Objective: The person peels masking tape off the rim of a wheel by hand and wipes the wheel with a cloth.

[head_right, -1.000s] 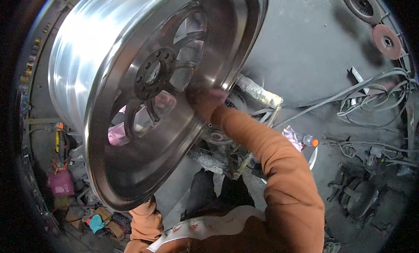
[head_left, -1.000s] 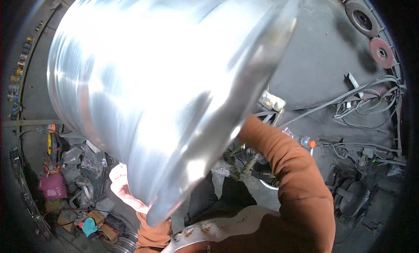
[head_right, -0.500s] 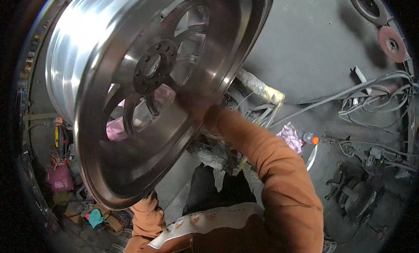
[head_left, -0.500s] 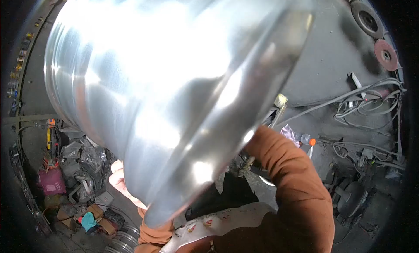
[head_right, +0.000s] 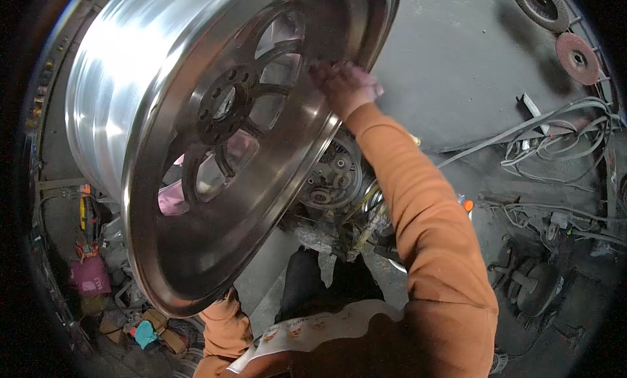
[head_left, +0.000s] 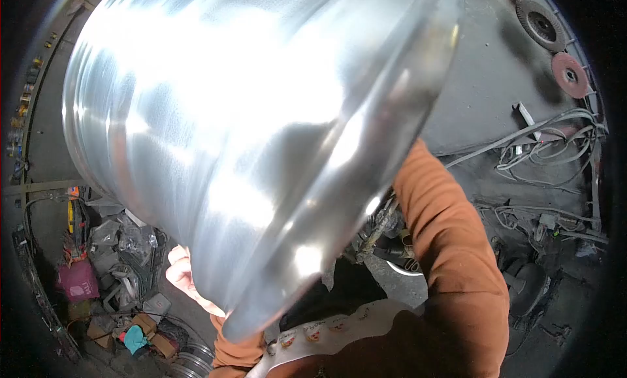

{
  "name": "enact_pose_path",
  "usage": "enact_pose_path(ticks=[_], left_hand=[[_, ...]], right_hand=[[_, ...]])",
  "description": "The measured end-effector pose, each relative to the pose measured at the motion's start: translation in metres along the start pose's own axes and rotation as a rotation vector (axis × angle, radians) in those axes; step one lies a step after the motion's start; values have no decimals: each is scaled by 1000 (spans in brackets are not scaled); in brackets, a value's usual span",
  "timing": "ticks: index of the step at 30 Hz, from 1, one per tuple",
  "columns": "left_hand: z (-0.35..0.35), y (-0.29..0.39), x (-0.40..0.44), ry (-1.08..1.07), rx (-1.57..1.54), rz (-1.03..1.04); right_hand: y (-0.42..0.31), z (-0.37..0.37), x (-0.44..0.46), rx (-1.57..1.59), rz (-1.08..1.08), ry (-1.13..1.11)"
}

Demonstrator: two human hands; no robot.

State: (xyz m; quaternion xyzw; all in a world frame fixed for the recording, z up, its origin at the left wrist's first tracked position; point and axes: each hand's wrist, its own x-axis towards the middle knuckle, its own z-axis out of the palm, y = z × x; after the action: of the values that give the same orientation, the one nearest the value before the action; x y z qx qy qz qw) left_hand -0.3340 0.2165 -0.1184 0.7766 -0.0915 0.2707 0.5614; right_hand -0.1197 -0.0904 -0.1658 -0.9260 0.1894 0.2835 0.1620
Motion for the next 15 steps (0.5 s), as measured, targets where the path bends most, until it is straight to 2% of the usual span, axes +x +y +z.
enact_pose_path(ticks=[2,4,5,7,9,11,12,14,15], left_hand=[[0,2,-1,-4,11,4],[-1,1,0,-12,20,4],[-4,0,0,-15,16,6],[-5,-1,-1,-22,31,14],[-2,0,-1,-20,49,14],[-1,2,-1,-39,87,24],[-2,3,0,-63,130,37],[-10,9,6,-181,274,89],[-20,9,11,-335,363,167]], right_hand=[[11,2,-7,-741,-842,1144],[6,33,-28,-243,-256,213],[19,154,44,-332,-487,245],[14,191,-55,-117,-981,442],[22,223,-40,117,-1301,431],[26,142,-19,-358,-776,209],[32,91,-10,-356,-596,205],[69,45,25,-554,-565,547],[77,58,34,-652,-642,711]])
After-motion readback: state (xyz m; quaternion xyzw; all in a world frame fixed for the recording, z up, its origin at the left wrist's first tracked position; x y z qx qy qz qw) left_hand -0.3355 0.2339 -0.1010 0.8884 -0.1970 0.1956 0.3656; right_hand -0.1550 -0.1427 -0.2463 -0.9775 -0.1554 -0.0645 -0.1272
